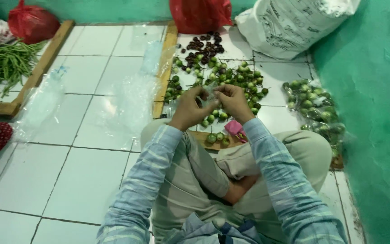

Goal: Sorting and cleaning small green vegetables with a cloth and placing them into plastic bags

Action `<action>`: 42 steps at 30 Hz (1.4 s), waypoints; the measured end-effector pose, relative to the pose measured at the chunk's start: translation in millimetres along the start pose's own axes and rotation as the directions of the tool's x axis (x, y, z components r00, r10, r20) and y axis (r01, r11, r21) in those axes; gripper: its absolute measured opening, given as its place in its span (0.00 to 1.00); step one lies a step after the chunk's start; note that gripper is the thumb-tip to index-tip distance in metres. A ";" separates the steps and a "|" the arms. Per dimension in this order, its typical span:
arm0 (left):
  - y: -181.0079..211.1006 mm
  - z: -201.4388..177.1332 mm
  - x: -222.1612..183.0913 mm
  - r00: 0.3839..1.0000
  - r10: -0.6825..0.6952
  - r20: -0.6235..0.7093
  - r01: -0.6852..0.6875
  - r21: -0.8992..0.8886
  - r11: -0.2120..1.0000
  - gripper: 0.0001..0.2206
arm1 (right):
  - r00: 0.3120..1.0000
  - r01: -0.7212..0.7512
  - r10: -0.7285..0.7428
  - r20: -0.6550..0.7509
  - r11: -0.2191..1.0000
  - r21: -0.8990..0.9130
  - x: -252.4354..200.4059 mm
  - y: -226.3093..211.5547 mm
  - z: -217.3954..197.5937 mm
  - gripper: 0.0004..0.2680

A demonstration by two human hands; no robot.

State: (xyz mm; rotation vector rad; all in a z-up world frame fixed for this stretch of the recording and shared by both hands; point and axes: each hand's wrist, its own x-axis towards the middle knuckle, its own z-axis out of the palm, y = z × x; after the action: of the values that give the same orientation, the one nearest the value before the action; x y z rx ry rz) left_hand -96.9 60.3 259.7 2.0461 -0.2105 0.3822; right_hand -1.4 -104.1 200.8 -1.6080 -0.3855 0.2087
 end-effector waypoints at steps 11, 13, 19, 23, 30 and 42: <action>-41.5 50.7 30.1 0.953 -0.302 0.013 0.301 0.059 0.952 0.11 | 0.999 -0.019 0.015 -0.041 0.995 -0.096 -5.9 30.4 -1.0 0.04; -49.0 52.5 37.4 0.945 -0.327 0.021 0.325 0.054 0.944 0.15 | 0.997 -0.033 0.028 -0.070 0.997 -0.075 0.2 38.1 0.2 0.04; -80.9 60.6 60.6 0.968 -0.246 0.053 0.240 0.099 0.966 0.04 | 0.966 0.029 -0.077 -0.245 0.980 -0.196 14.4 69.3 -29.6 0.06; -95.6 60.4 67.6 0.986 -0.154 0.063 0.151 0.053 0.987 0.12 | 0.976 -0.122 0.098 -0.194 0.986 -0.111 4.5 90.6 -40.7 0.12; -142.5 70.7 59.5 0.990 -0.111 -0.083 0.109 -0.037 0.993 0.10 | 0.858 -0.434 0.505 -0.095 0.611 -0.662 -65.6 144.5 -17.9 0.12; -119.9 70.2 54.7 0.976 -0.143 -0.166 0.120 -0.139 0.983 0.08 | 0.819 -0.418 0.554 -0.152 0.394 -0.818 -58.9 185.8 -6.3 0.15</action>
State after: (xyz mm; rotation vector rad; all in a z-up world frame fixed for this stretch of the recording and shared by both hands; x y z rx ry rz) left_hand 3.5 57.4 149.3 1.8768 0.0088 0.4518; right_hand -31.3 -138.6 11.2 -2.6770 -0.0727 0.6909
